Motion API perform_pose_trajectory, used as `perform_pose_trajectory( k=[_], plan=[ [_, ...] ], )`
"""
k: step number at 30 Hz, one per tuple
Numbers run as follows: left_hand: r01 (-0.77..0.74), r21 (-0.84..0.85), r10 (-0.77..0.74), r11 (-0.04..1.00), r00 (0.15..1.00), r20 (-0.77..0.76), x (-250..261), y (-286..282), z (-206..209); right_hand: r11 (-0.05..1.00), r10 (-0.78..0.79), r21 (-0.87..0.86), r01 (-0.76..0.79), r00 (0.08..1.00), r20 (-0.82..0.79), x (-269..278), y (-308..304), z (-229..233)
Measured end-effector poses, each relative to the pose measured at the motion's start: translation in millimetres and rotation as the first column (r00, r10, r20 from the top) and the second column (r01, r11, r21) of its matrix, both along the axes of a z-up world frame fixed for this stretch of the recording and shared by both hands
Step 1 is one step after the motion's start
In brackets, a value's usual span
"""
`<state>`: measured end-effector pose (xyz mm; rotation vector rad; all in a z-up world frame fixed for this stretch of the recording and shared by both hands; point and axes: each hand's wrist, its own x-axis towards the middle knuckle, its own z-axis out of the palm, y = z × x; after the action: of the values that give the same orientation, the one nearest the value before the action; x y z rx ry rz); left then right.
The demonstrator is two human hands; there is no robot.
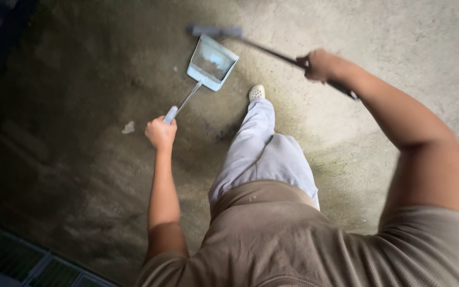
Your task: The person sweeps a concrete floor using a broom, pushing debris toward a dustpan. They then sweep the debris into the dustpan.
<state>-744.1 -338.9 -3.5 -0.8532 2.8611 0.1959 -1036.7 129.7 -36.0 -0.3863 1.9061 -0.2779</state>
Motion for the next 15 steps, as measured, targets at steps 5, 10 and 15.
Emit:
perform_pose_trajectory(
  k=[5,10,15],
  plan=[
    [-0.003,-0.011,0.004,1.0,1.0,0.013,1.8,1.1,-3.5,0.989,0.138,0.079,-0.127,0.979,-0.147,-15.2,0.6,12.3],
    [-0.004,0.003,0.004,1.0,1.0,-0.002,2.3,0.3,-5.9,0.978,-0.207,-0.096,0.184,0.891,-0.404,-22.5,-22.1,-136.8],
    [0.014,-0.043,-0.014,0.999,1.0,0.01,2.7,3.7,-7.9,0.997,0.028,-0.051,-0.052,0.919,-0.394,83.5,-36.3,-187.7]
  ],
)
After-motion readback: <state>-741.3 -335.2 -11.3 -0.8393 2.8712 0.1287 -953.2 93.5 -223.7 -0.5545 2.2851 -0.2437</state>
